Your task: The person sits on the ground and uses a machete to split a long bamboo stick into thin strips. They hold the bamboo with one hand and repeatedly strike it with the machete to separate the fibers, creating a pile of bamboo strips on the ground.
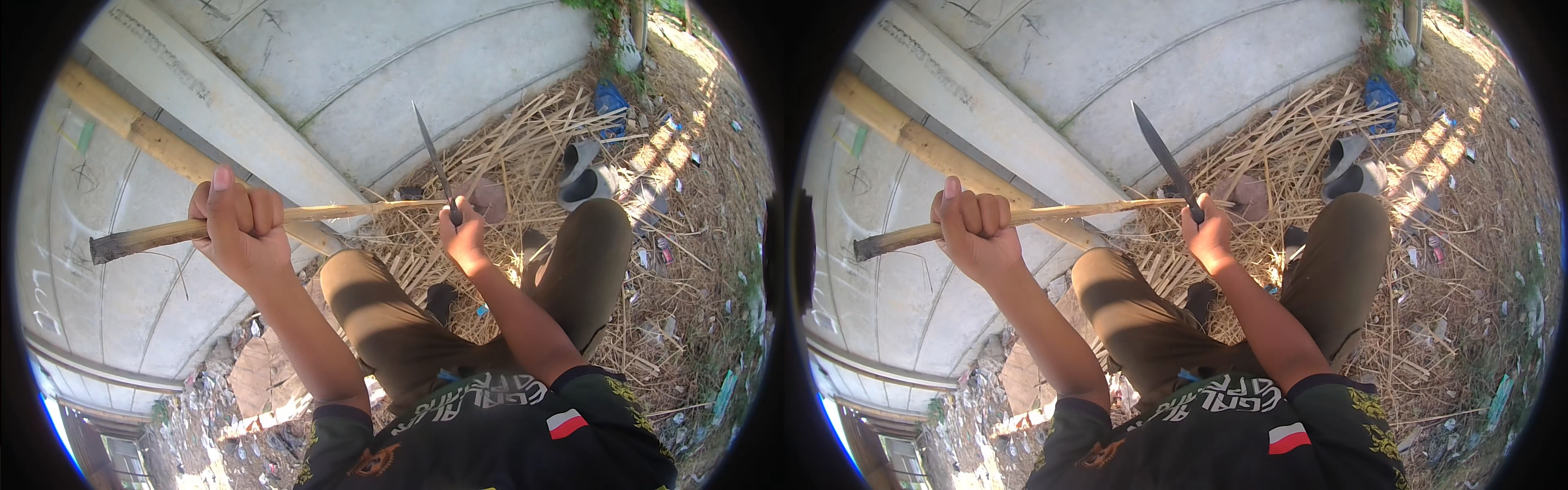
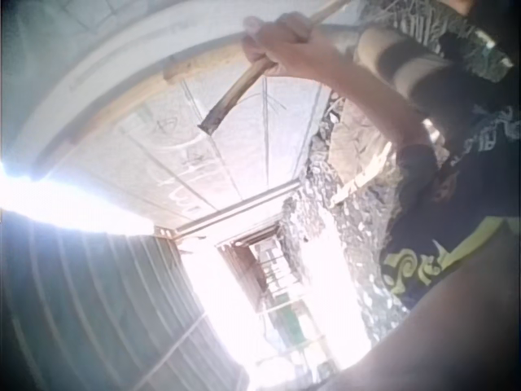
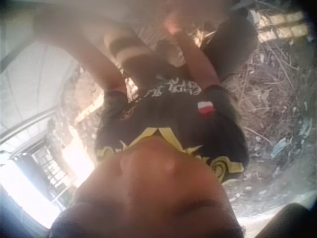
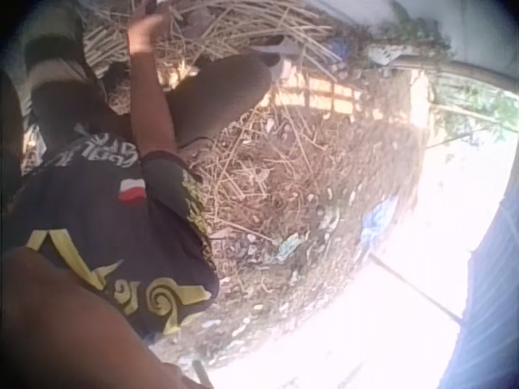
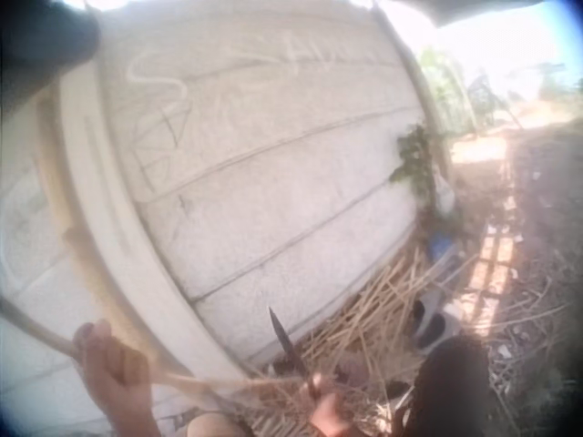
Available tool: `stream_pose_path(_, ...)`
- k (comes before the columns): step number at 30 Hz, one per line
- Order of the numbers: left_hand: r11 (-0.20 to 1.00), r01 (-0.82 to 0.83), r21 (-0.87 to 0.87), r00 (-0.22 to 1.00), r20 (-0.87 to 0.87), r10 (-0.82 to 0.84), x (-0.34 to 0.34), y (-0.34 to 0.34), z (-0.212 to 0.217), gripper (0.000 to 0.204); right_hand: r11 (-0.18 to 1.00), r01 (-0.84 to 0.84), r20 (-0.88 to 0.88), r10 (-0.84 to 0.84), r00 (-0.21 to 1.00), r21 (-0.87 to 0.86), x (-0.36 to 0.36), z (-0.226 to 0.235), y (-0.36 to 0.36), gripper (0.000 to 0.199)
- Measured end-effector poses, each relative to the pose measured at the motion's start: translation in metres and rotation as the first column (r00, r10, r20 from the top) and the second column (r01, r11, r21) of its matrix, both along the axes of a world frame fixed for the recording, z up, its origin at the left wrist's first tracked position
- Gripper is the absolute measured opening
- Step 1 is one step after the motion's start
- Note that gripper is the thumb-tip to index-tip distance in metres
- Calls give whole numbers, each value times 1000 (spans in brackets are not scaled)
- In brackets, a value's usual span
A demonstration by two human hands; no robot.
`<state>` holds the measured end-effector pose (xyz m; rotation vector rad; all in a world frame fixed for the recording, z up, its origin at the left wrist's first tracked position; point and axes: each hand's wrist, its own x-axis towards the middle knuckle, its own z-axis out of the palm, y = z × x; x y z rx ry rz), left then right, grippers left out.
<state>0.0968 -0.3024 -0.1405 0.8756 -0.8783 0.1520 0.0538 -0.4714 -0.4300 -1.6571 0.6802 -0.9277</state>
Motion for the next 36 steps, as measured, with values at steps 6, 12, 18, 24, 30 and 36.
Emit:
stream_pose_path(6,999,49,-14,996,77,-48,-29,10,-11,48,193,118,-162,230,960,974,-10,-198,-22,29)
stream_pose_path(12,953,296,-63,863,446,-239,-88,49,-7,46,454,224,-218,-68,974,862,18,-104,-30,25)
stream_pose_path(18,993,114,-11,883,459,-96,-95,10,-61,46,717,-355,359,156,920,600,-21,67,-9,30)
stream_pose_path(24,991,-50,121,969,248,19,-67,-22,-119,45,865,-357,642,54,765,352,-77,106,36,30)
stream_pose_path(30,993,-9,120,984,176,-12,-68,-29,-128,46,417,-228,25,439,898,880,-110,29,42,28)
stream_pose_path(36,996,-29,85,997,68,24,-61,-5,-134,46,579,-470,263,407,875,666,-114,149,24,31)
